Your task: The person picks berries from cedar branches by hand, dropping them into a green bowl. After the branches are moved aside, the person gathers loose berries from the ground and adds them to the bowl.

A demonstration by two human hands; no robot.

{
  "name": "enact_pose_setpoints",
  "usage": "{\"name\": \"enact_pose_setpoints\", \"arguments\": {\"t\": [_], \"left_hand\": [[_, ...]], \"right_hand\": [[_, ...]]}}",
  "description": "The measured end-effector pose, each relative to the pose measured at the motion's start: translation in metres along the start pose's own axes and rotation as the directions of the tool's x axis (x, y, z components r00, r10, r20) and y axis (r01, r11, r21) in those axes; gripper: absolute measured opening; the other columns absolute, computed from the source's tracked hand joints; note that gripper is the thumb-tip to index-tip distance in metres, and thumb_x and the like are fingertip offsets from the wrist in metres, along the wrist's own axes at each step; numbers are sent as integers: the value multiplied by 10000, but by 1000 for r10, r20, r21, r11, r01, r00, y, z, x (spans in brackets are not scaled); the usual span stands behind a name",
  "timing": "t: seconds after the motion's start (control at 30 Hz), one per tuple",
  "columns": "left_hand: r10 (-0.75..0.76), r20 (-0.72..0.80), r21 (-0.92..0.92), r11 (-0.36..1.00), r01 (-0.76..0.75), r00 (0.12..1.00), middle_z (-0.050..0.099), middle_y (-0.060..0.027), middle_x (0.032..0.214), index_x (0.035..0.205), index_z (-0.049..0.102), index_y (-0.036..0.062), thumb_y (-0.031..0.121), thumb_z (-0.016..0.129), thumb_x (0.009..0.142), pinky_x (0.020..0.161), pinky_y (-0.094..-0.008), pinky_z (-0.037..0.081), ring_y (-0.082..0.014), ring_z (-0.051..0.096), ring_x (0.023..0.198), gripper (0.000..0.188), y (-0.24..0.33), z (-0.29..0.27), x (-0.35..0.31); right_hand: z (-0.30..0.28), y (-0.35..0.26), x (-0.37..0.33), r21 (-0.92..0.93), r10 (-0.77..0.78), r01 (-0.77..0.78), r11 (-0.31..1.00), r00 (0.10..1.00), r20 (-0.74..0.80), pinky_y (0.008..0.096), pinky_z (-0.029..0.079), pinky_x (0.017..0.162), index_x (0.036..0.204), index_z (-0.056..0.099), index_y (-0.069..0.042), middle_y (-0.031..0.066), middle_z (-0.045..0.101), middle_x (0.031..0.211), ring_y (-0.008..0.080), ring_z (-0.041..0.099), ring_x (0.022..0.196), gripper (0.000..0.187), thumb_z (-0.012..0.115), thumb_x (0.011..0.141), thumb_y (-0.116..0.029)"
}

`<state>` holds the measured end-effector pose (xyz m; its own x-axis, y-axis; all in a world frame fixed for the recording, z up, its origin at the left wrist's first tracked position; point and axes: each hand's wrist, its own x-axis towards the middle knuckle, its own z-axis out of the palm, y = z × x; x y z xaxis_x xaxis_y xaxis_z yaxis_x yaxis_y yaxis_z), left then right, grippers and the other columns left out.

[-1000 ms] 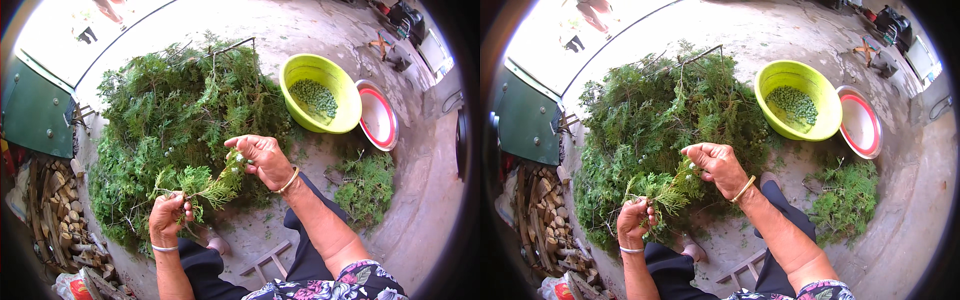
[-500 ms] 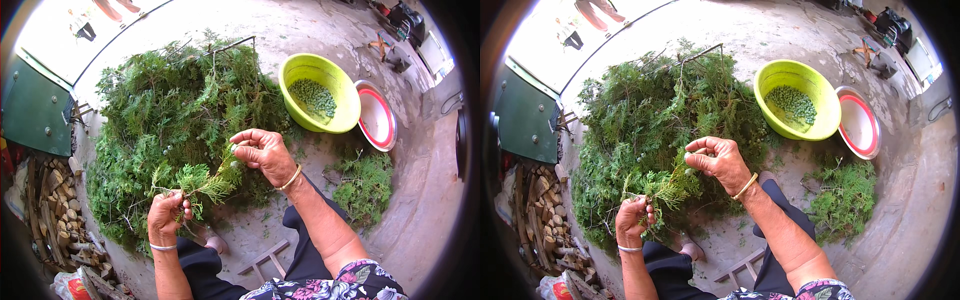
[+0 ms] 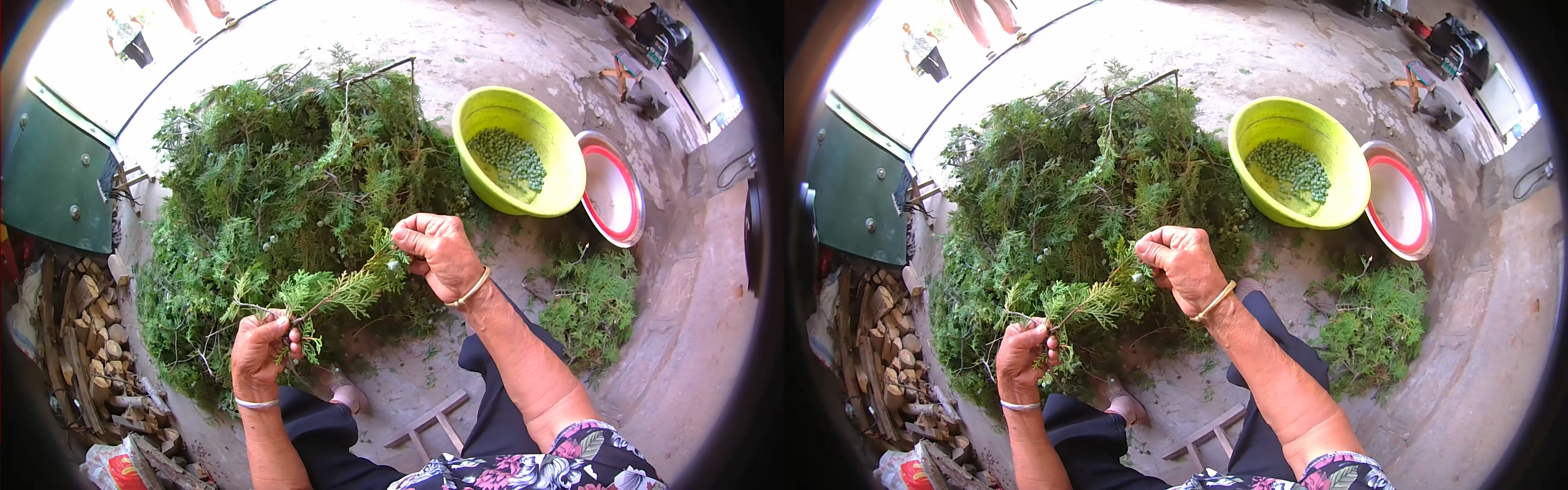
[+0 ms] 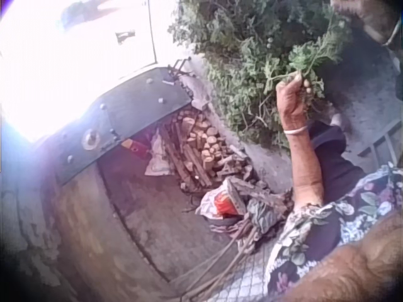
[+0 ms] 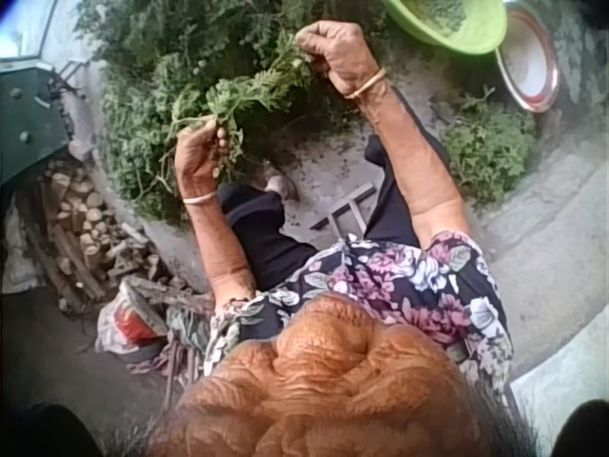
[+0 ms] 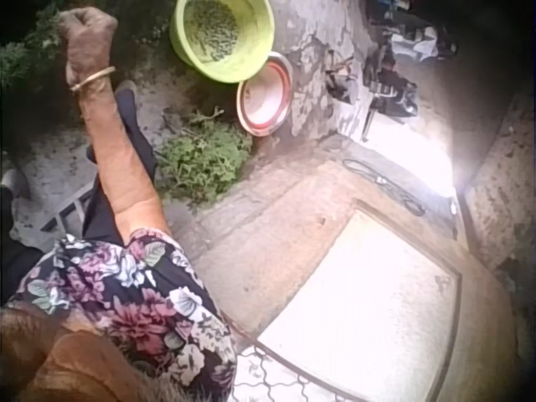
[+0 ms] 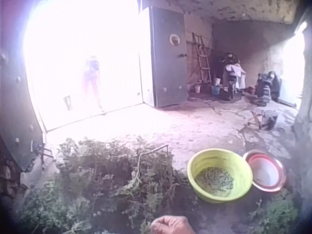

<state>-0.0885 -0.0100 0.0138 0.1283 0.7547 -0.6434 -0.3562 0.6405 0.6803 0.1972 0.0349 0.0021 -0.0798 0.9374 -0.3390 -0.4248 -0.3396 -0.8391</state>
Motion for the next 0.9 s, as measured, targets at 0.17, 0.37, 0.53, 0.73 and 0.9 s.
{"name": "enact_pose_setpoints", "arguments": {"t": [0.17, 0.37, 0.53, 0.73, 0.9], "left_hand": [[9, 57, 72, 997, -13, 998, 574, -90, 657, 828, 562, 6, 42, 624, 795, 444, -293, 496, -172, 574, 540, 79, -5, -8, 2], [44, 26, 63, 997, -46, 999, 588, -124, 643, 835, 578, -36, 32, 622, 803, 455, -307, 498, -195, 571, 510, 87, -6, 0, 2], [49, -79, -28, 998, -51, 996, 582, -109, 663, 871, 566, 4, 49, 623, 794, 451, -295, 482, -185, 559, 522, 105, 5, -25, -6], [74, -68, -111, 991, -81, 995, 584, -110, 680, 877, 565, 16, 55, 621, 800, 468, -299, 480, -186, 560, 547, 102, 9, -24, -10], [34, -30, -104, 994, -37, 999, 581, -101, 685, 866, 569, 18, 51, 608, 812, 475, -299, 487, -183, 562, 558, 75, 9, -18, -8]], "right_hand": [[0, -2, -3, 189, 64, -51, 981, 996, -59, 179, 361, 447, 838, 623, -54, -18, 581, 737, 35, 497, 595, 65, 651, 850, -112], [-19, 7, 6, 527, 218, -180, 831, 976, -9, 190, 326, 426, 832, 587, -59, -6, 525, 696, 59, 455, 557, 51, 606, 871, -86], [-28, -9, 6, 508, 86, -39, 861, 994, -70, 183, 333, 437, 811, 552, -33, 62, 524, 723, 91, 473, 590, 46, 570, 841, -62], [-2, -11, -3, 332, 157, -140, 933, 987, -24, 188, 365, 423, 785, 571, -38, 107, 613, 769, 115, 551, 614, 59, 569, 812, -91], [2, -2, -3, 154, 62, -59, 986, 998, -13, 162, 312, 375, 793, 617, -69, 15, 596, 616, 45, 496, 469, 130, 695, 832, -165]]}}
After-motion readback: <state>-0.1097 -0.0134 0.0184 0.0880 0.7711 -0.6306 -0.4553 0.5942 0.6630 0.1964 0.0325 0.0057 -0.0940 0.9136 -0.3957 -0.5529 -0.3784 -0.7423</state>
